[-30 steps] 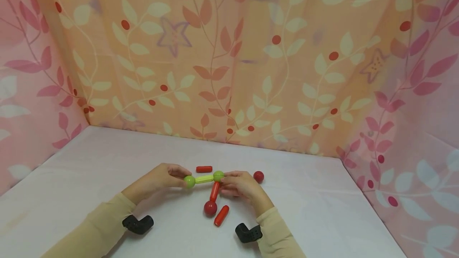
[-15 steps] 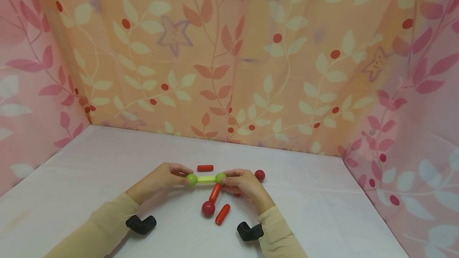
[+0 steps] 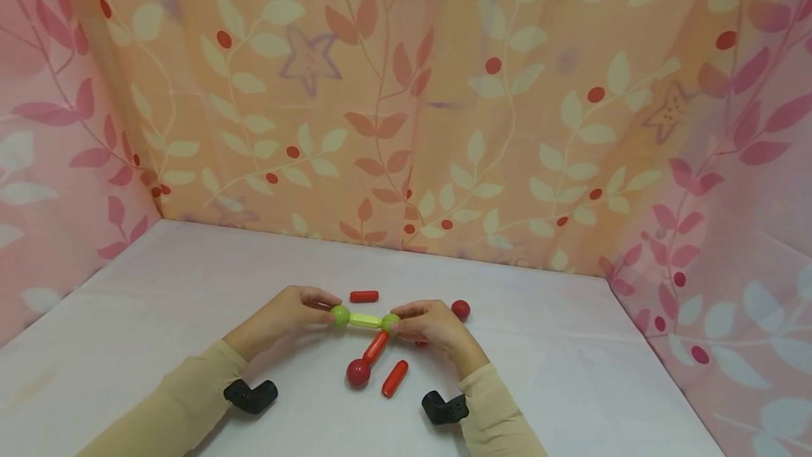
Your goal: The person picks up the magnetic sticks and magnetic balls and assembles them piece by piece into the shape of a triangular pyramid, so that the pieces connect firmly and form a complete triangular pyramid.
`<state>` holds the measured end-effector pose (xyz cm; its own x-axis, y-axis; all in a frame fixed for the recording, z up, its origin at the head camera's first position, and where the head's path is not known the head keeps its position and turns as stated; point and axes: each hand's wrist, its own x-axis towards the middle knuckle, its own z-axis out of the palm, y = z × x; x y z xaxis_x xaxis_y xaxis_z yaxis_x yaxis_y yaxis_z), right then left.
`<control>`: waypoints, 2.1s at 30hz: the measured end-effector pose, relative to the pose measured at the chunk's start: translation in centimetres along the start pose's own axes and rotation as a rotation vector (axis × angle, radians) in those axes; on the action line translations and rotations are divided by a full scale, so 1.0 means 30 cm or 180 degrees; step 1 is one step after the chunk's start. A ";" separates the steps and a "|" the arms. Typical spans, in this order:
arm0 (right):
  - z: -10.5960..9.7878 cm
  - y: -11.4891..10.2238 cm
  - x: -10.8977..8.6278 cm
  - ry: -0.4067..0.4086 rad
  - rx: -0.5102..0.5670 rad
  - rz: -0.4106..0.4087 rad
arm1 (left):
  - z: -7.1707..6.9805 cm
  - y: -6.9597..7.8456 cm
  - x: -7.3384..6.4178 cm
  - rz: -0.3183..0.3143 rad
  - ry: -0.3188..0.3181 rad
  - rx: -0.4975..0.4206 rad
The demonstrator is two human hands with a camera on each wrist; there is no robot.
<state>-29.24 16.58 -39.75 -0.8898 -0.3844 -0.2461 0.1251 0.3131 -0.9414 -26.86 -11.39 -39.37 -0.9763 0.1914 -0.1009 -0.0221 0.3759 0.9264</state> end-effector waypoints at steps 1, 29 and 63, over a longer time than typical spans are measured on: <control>0.000 0.000 0.000 0.0000 -0.0008 -0.0002 | 0.000 0.002 -0.001 -0.0008 0.0004 0.0004; 0.010 -0.015 -0.016 -0.0156 -0.0467 -0.0059 | 0.017 -0.004 0.007 0.0021 0.0015 0.0035; 0.070 -0.030 0.043 -0.0251 -0.0670 -0.0099 | -0.020 0.004 0.004 0.0136 0.0095 0.0243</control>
<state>-29.59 13.96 -39.71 -0.8537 -0.4609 -0.2426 -0.0037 0.4711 -0.8820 -27.10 -11.87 -39.04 -0.9820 0.1820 -0.0501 0.0350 0.4361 0.8992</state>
